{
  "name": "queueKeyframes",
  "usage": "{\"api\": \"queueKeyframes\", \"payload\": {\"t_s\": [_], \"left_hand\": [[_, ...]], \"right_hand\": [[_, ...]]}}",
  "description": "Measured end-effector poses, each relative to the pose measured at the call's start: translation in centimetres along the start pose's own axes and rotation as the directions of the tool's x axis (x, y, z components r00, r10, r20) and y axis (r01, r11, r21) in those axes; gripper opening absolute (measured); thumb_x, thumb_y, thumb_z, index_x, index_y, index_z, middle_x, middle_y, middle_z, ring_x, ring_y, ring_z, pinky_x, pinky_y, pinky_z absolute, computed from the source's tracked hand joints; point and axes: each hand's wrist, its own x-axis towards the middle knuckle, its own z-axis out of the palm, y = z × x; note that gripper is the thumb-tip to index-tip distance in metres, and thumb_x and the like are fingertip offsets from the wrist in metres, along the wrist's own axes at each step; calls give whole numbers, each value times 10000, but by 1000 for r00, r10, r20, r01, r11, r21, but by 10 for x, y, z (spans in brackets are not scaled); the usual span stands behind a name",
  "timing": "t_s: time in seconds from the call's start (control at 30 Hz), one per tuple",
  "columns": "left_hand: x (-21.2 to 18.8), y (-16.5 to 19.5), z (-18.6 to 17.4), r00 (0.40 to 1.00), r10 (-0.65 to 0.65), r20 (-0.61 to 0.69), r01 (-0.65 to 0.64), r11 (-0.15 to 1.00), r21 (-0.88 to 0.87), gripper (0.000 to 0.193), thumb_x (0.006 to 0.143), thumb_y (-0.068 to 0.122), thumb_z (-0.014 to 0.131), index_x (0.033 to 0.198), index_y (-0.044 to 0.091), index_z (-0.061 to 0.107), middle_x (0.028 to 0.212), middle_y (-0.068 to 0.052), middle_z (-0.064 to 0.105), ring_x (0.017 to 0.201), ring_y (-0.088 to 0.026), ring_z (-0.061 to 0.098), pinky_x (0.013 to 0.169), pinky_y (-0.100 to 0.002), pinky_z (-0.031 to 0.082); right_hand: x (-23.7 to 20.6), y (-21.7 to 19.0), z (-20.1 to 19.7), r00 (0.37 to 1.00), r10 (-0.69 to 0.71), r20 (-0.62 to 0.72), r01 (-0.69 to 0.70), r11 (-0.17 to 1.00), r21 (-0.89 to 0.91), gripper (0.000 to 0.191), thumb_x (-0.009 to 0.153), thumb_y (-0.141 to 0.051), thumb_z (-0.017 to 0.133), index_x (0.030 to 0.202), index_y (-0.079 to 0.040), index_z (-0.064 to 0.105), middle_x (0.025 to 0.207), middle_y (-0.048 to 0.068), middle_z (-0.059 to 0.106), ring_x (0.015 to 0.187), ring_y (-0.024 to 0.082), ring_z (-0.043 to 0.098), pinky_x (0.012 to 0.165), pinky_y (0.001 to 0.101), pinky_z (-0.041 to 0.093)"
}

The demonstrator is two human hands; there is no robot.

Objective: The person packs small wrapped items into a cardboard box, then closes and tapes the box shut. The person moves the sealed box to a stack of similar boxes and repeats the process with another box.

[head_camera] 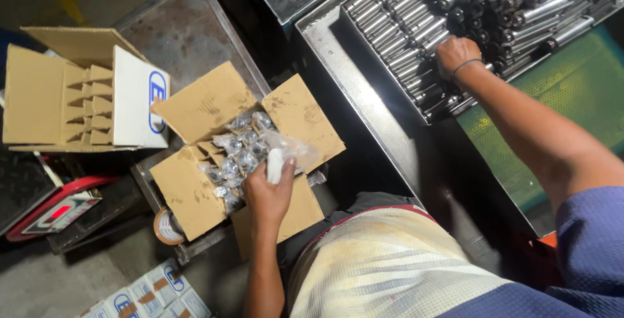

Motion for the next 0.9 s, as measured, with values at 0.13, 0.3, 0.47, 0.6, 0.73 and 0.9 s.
{"api": "queueKeyframes", "payload": {"t_s": [0.13,0.3,0.47,0.6,0.73,0.9], "left_hand": [[-3,-2,-1,1000,-3,3,3,994,-108,362,877,337,774,831,-15,709,680,-189,702,584,-305,715,566,-415,518],[3,-9,-12,999,4,33,0,991,-133,370,883,355,775,859,-11,725,694,-197,703,611,-323,718,573,-416,523],[12,-23,-11,1000,1,4,0,981,-195,364,902,359,753,897,-3,722,738,-196,721,657,-343,732,599,-424,533],[-1,-32,1,993,59,105,-36,976,-214,285,951,307,668,1003,41,757,764,-195,736,700,-354,734,645,-436,539],[-10,-48,13,970,216,108,-115,805,-582,287,1004,256,665,1098,-10,719,874,-177,730,748,-279,690,662,-373,540],[-5,-133,-22,856,-201,477,510,169,-844,304,909,265,692,1131,60,662,780,-20,689,604,-106,615,466,-254,441]], "right_hand": [[10,-10,-21,999,-27,-29,27,1000,-13,154,843,-197,722,851,-60,791,879,194,759,814,349,763,717,446,624],[-38,-41,-101,982,123,-142,-35,863,503,447,772,-399,915,906,7,784,768,220,728,734,348,732,791,443,600],[-136,-173,-137,999,34,-41,49,-306,951,125,916,-75,643,998,5,694,906,99,735,733,147,709,670,292,607],[-166,-251,-150,963,-19,-269,268,-41,963,235,873,-8,718,1093,35,647,1024,138,723,898,162,713,787,302,606],[-152,-302,-166,971,-48,-234,219,-215,952,329,967,-72,695,1271,31,625,1214,106,685,1119,155,660,969,291,548],[-171,-327,-172,872,-452,188,-384,-392,836,388,893,-176,674,1254,-36,639,1114,85,729,1016,164,692,892,323,570]]}}
